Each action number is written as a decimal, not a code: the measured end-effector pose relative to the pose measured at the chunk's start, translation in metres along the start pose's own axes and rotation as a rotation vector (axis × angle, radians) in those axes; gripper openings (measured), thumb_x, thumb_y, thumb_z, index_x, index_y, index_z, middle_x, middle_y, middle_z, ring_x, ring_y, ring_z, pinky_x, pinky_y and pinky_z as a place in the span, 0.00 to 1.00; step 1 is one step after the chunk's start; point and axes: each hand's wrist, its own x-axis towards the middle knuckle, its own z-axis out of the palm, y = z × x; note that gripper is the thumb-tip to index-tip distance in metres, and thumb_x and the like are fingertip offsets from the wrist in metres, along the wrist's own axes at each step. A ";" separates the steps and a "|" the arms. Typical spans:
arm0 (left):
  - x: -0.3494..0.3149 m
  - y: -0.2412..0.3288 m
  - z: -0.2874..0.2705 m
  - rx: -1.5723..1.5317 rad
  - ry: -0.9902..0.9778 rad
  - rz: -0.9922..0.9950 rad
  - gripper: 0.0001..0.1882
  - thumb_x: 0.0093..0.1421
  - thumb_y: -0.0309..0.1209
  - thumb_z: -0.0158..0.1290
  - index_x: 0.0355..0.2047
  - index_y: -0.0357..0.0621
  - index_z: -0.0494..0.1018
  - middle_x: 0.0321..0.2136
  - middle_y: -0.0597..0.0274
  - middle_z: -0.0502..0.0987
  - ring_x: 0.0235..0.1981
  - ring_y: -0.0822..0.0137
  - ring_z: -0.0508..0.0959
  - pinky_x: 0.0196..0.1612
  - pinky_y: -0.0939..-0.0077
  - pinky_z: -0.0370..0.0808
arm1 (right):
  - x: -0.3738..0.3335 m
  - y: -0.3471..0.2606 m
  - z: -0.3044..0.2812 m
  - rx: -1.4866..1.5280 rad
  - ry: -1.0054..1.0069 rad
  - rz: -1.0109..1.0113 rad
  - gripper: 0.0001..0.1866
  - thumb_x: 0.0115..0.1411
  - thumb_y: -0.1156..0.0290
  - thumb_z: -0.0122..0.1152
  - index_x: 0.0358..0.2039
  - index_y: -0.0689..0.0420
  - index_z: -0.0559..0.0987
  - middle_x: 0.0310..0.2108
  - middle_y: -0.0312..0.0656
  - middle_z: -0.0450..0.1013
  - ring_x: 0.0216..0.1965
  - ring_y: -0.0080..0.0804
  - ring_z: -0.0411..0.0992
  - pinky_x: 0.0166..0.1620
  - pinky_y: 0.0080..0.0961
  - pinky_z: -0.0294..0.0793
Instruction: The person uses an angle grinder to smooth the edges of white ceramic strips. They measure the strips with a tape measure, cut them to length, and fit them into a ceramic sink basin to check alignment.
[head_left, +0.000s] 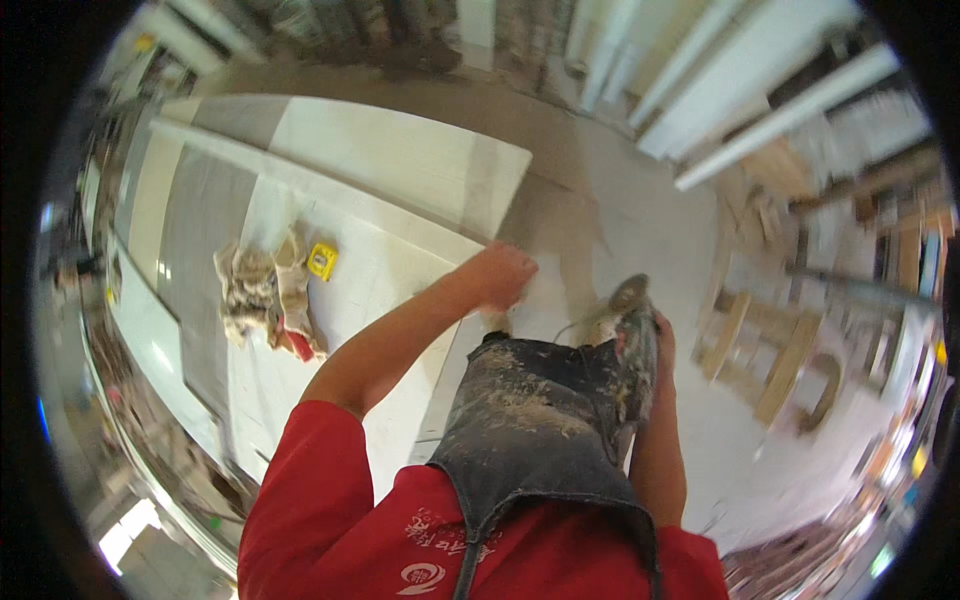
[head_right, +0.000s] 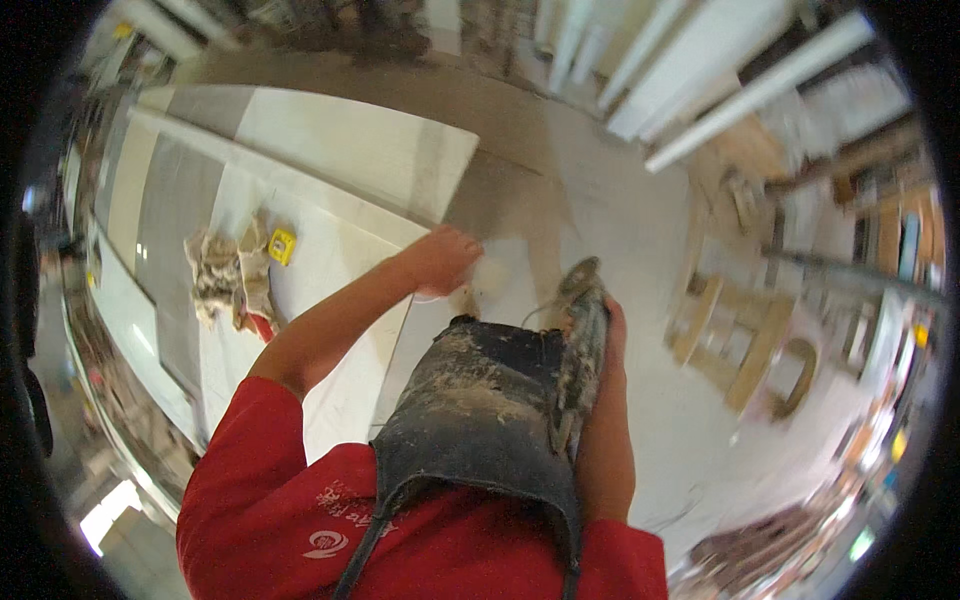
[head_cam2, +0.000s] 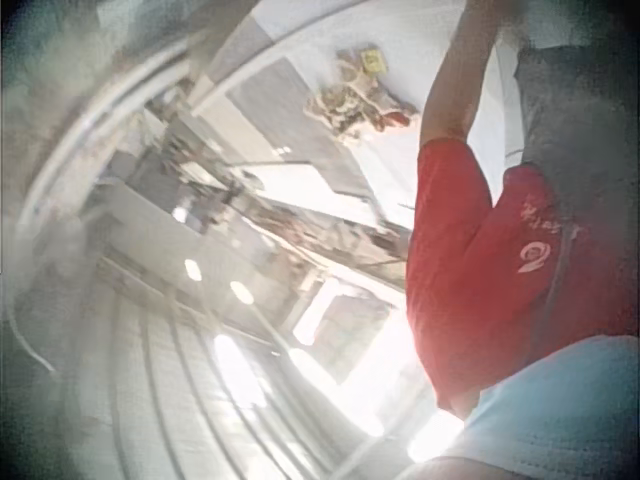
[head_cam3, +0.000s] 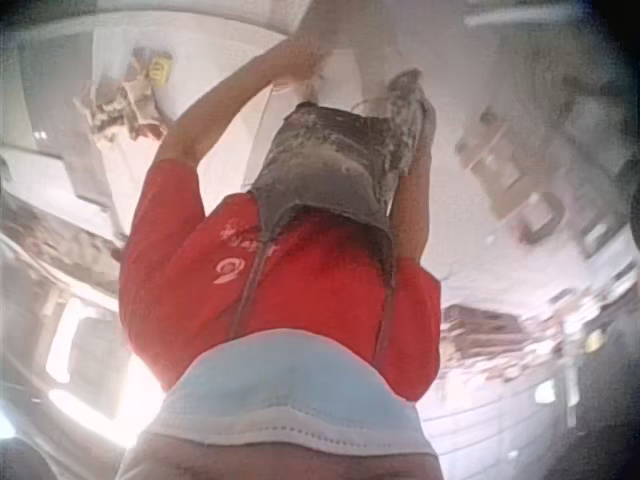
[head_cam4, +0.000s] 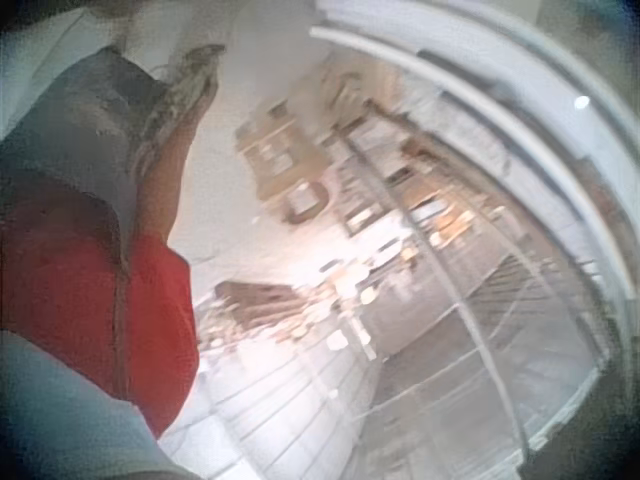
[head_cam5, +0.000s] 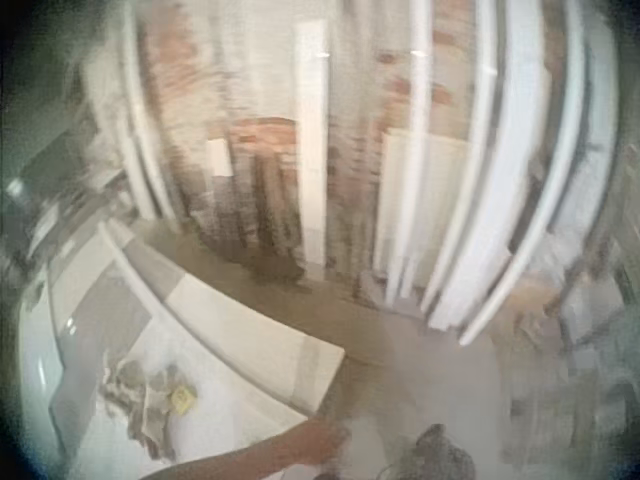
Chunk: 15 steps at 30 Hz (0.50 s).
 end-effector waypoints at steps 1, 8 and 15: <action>-0.002 0.001 -0.002 -0.018 -0.023 -0.006 0.29 0.57 0.40 0.65 0.56 0.39 0.73 0.53 0.46 0.76 0.59 0.50 0.73 0.62 0.53 0.67 | 0.006 -0.019 -0.006 0.033 -0.036 -0.002 0.33 0.67 0.44 0.53 0.51 0.67 0.73 0.36 0.54 0.77 0.30 0.42 0.78 0.34 0.39 0.82; -0.013 0.068 0.040 -0.434 0.928 -0.439 0.34 0.54 0.39 0.68 0.56 0.35 0.70 0.54 0.44 0.72 0.59 0.44 0.71 0.64 0.49 0.66 | 0.078 -0.144 0.039 0.032 -0.258 0.155 0.35 0.67 0.41 0.55 0.51 0.66 0.74 0.39 0.52 0.76 0.33 0.42 0.78 0.36 0.38 0.82; 0.072 0.142 0.055 -1.112 1.303 -1.665 0.43 0.54 0.39 0.68 0.63 0.35 0.59 0.57 0.38 0.69 0.62 0.37 0.67 0.62 0.50 0.69 | 0.105 -0.212 0.178 -0.524 -0.373 0.239 0.25 0.68 0.49 0.56 0.44 0.64 0.73 0.32 0.49 0.77 0.29 0.39 0.78 0.34 0.34 0.83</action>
